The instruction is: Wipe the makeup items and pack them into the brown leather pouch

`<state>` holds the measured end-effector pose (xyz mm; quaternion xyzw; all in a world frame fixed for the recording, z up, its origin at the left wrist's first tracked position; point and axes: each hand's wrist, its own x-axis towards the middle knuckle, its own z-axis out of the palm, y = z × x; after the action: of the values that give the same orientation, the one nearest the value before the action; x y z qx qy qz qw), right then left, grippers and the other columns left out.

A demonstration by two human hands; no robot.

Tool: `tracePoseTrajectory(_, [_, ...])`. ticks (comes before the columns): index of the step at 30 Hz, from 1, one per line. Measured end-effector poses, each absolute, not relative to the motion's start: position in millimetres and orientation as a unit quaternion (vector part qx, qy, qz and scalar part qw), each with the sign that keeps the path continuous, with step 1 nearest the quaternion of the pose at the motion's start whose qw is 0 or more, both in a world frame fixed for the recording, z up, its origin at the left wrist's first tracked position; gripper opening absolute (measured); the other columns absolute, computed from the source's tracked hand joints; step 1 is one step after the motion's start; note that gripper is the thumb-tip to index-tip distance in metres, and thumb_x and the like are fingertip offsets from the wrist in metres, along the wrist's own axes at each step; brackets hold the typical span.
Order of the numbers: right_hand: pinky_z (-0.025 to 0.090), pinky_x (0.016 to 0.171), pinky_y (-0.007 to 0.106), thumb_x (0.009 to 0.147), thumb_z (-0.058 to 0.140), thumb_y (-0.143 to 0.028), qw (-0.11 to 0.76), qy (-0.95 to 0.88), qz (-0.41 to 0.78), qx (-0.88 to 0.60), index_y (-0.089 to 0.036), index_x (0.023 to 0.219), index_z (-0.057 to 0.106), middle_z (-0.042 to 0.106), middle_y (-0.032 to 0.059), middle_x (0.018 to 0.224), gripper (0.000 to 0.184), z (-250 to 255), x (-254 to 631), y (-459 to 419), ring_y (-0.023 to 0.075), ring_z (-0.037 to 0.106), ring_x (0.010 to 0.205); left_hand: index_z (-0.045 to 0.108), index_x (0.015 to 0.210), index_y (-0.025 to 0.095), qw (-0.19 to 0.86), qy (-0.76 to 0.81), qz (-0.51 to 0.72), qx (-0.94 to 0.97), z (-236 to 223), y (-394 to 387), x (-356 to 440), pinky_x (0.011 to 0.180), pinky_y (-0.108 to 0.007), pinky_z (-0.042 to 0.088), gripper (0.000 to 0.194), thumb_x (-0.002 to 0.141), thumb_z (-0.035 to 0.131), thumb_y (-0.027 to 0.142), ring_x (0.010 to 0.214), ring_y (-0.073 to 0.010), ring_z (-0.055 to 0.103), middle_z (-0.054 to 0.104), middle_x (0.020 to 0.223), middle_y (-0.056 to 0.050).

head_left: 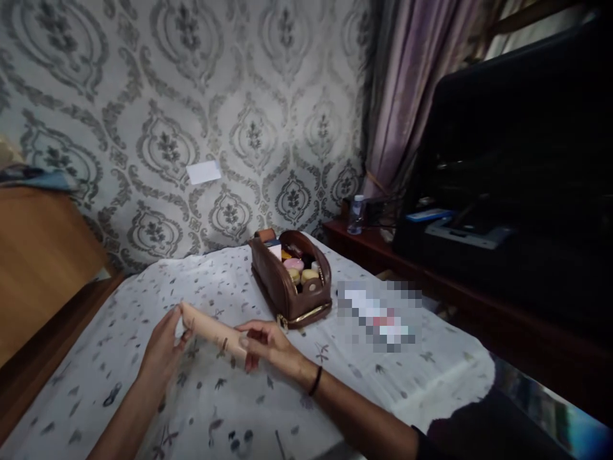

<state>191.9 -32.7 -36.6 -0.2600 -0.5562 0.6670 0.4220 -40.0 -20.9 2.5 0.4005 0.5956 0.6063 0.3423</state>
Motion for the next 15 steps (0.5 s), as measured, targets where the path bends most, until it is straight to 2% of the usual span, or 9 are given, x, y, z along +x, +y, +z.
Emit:
tracePoseTrajectory(3, [0.047, 0.049, 0.023, 0.071, 0.079, -0.063, 0.468, -0.542, 0.654, -0.246, -0.016, 0.112, 0.068, 0.06, -0.0045, 0.061, 0.064, -27.7, 196.3, -34.7, 0.0114, 0.06, 0.049, 0.062, 0.089, 0.022, 0.417, 0.551, 0.653, 0.31, 23.7, -9.7, -23.5, 0.048, -0.017, 0.044, 0.016, 0.09, 0.058, 0.038, 0.066, -0.0108, 0.052, 0.06, 0.085, 0.0])
tracePoseTrajectory(6, [0.049, 0.049, 0.024, 0.071, 0.079, -0.062, 0.513, -0.518, 0.644, -0.232, -0.016, 0.11, 0.069, 0.06, -0.0042, 0.066, 0.061, -11.9, 209.6, -35.1, 0.0111, 0.061, 0.05, 0.063, 0.09, 0.022, 0.441, 0.519, 0.679, 0.275, 39.1, -2.0, -2.6, 0.048, -0.016, 0.045, 0.011, 0.093, 0.055, 0.029, 0.065, -0.0102, 0.055, 0.063, 0.086, 0.0])
tracePoseTrajectory(8, [0.05, 0.051, 0.025, 0.072, 0.079, -0.059, 0.545, -0.508, 0.626, -0.229, -0.016, 0.111, 0.068, 0.063, -0.0028, 0.071, 0.06, 4.1, 226.6, -35.0, 0.0121, 0.064, 0.054, 0.066, 0.092, 0.02, 0.452, 0.513, 0.67, 0.291, 40.3, 0.2, 11.8, 0.048, -0.016, 0.046, 0.01, 0.089, 0.059, 0.027, 0.068, -0.0115, 0.061, 0.066, 0.087, -0.001])
tracePoseTrajectory(12, [0.053, 0.058, 0.027, 0.078, 0.075, -0.055, 0.612, -0.511, 0.53, -0.289, -0.016, 0.115, 0.067, 0.069, 0.0009, 0.077, 0.054, 45.0, 276.4, -32.1, 0.0125, 0.064, 0.058, 0.066, 0.088, 0.017, 0.49, 0.528, 0.602, 0.344, 18.9, -0.2, 29.6, 0.05, -0.018, 0.047, 0.031, 0.072, 0.077, 0.042, 0.072, -0.0161, 0.066, 0.066, 0.081, -0.002])
tracePoseTrajectory(15, [0.051, 0.061, 0.027, 0.084, 0.069, -0.049, 0.637, -0.55, 0.386, -0.377, -0.014, 0.112, 0.068, 0.071, 0.0034, 0.079, 0.045, 71.0, 312.1, -21.2, 0.0143, 0.064, 0.063, 0.063, 0.086, 0.019, 0.494, 0.549, 0.557, 0.38, -6.7, -3.7, 29.1, 0.053, -0.019, 0.048, 0.047, 0.064, 0.082, 0.056, 0.073, -0.0156, 0.065, 0.065, 0.08, 0.0])
